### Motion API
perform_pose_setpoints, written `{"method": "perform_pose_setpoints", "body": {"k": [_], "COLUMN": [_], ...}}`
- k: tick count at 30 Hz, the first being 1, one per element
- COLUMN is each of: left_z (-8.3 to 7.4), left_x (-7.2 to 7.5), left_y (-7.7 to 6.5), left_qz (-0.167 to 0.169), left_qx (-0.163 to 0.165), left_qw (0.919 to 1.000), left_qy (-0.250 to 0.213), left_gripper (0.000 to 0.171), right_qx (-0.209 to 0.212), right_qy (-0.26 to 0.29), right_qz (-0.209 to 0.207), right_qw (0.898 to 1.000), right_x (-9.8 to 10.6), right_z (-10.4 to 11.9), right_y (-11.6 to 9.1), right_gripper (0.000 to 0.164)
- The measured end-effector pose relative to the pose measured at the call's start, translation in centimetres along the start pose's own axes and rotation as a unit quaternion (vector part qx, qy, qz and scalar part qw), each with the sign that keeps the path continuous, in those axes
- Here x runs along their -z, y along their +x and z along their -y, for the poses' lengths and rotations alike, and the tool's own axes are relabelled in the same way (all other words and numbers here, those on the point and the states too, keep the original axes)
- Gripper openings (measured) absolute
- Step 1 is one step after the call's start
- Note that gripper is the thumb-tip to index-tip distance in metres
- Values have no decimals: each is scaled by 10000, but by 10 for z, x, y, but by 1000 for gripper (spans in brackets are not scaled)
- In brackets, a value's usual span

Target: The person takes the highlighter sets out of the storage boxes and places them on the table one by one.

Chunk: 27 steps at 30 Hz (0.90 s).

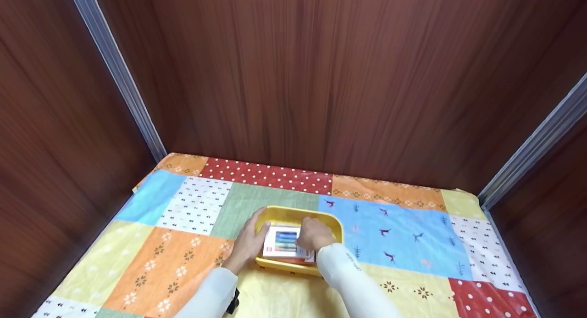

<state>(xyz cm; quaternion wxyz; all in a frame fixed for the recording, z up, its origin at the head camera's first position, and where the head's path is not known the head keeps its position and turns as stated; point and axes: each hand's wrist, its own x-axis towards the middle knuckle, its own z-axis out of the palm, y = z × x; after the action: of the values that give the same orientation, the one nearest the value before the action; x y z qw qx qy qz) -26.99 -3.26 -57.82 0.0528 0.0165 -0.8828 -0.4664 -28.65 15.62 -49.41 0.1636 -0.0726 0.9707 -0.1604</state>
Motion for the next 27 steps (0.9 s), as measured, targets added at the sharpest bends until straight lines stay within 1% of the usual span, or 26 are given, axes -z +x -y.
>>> {"method": "perform_pose_setpoints", "body": {"k": [3,6,9,14,19,25,27], "left_z": [0,0,0,0,2,1,0], "left_x": [0,1,1,0,0,1,1], "left_y": [1,2,1,0,0,-1,-1], "left_qz": [-35,-24,-69,-102,-141,-68,-72], "left_qx": [1,37,-19,-109,-178,-92,-135], "left_qw": [10000,10000,10000,9999,9997,9999,9999], "left_qy": [-12,-46,-41,21,3,-28,-30], "left_gripper": [52,52,52,51,51,52,51], "right_qx": [-10,-23,114,356,346,604,662], "right_qy": [-69,-127,-194,-241,-121,-196,-197], "right_qz": [214,322,306,221,304,458,482], "right_qw": [9997,9994,9993,9988,9989,9969,9964], "right_x": [2,3,5,8,10,14,16], "right_z": [5,7,6,-1,-3,-3,-4], "right_y": [0,0,-1,-5,-7,-8,-9], "right_gripper": [39,35,36,41,39,39,41]}}
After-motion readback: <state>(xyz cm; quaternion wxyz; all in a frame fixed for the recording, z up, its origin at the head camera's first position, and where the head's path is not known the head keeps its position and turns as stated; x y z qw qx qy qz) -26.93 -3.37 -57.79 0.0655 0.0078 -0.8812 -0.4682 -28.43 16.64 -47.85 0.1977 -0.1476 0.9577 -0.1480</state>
